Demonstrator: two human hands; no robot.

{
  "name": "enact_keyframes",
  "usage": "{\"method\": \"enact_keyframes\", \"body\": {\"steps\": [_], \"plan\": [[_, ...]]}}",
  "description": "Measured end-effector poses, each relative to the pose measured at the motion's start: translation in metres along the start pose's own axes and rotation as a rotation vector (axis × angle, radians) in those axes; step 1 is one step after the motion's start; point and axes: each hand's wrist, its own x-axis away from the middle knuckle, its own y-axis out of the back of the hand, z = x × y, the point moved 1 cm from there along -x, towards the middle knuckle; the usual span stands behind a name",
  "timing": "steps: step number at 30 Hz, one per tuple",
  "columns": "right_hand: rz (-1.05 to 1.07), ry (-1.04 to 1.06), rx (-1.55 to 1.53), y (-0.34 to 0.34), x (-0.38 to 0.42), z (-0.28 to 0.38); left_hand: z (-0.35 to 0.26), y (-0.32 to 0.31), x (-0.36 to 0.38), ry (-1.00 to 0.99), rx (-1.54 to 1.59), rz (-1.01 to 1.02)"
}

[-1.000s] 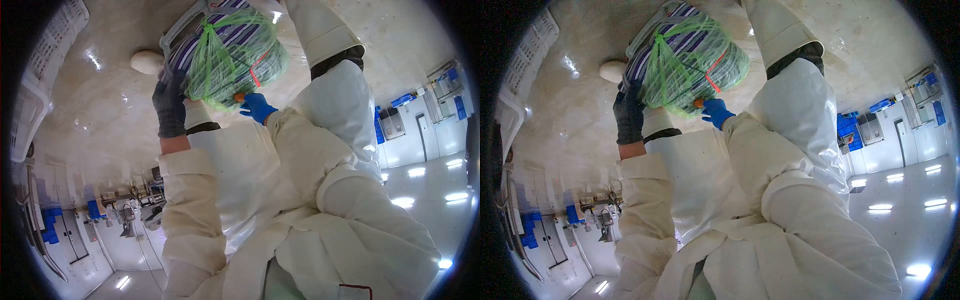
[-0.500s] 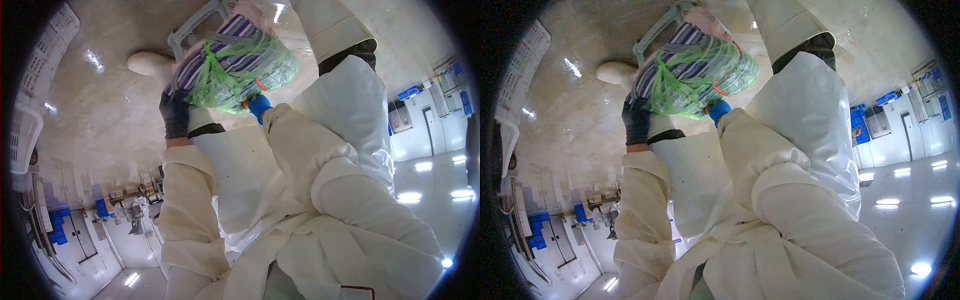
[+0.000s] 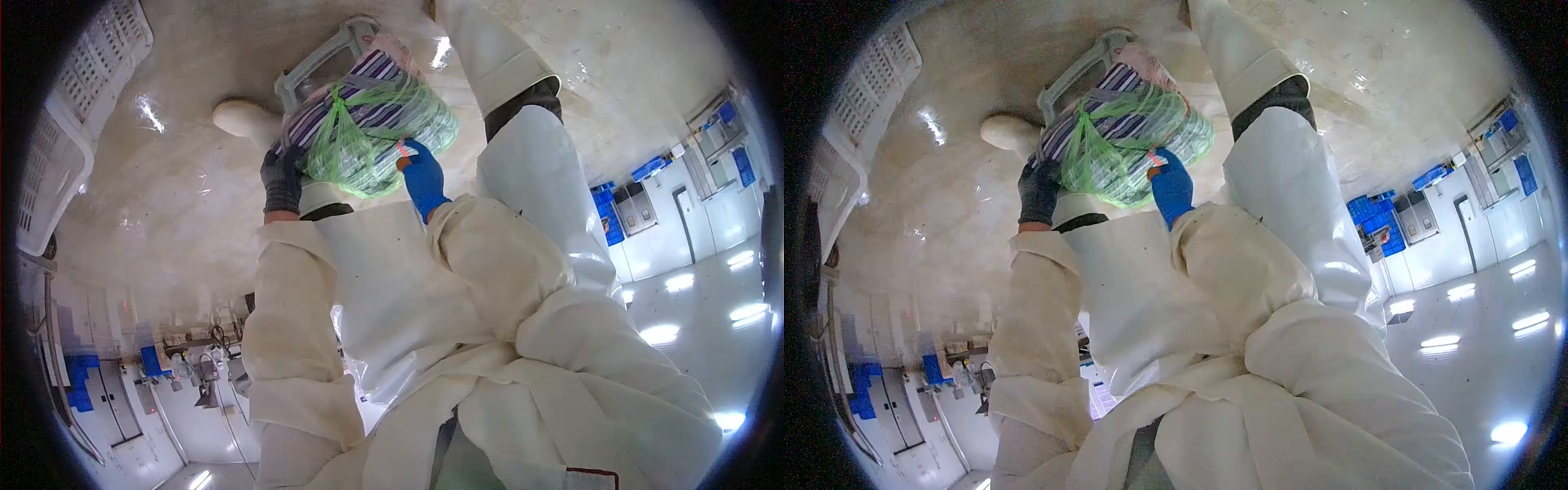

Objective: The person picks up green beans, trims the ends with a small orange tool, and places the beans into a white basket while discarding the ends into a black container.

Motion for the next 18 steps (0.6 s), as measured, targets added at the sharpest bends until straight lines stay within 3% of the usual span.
{"method": "enact_keyframes", "body": {"steps": [3,5,6,8,11,15,18], "plan": [[0.017,-0.153,-0.140,-0.001,0.003,0.000,0.018,0.008,-0.005,-0.193,-0.228,0.028],[0.109,-0.097,-0.144,-0.008,0.001,-0.015,0.013,0.010,-0.008,-0.365,-0.578,0.015],[0.141,-0.073,-0.084,-0.009,0.004,-0.013,-0.002,0.001,0.003,-0.162,-0.119,0.044],[0.219,-0.041,0.054,-0.010,0.007,-0.009,0.004,0.000,0.005,-0.118,0.053,0.049],[0.202,-0.009,0.174,-0.017,0.023,-0.006,-0.002,-0.003,0.011,-0.083,0.039,0.007],[0.149,0.029,0.073,-0.022,0.025,-0.006,-0.017,-0.012,0.020,0.049,0.134,-0.037],[0.147,-0.038,-0.145,-0.023,0.014,-0.009,-0.006,-0.005,0.014,0.003,0.053,-0.017]]}}
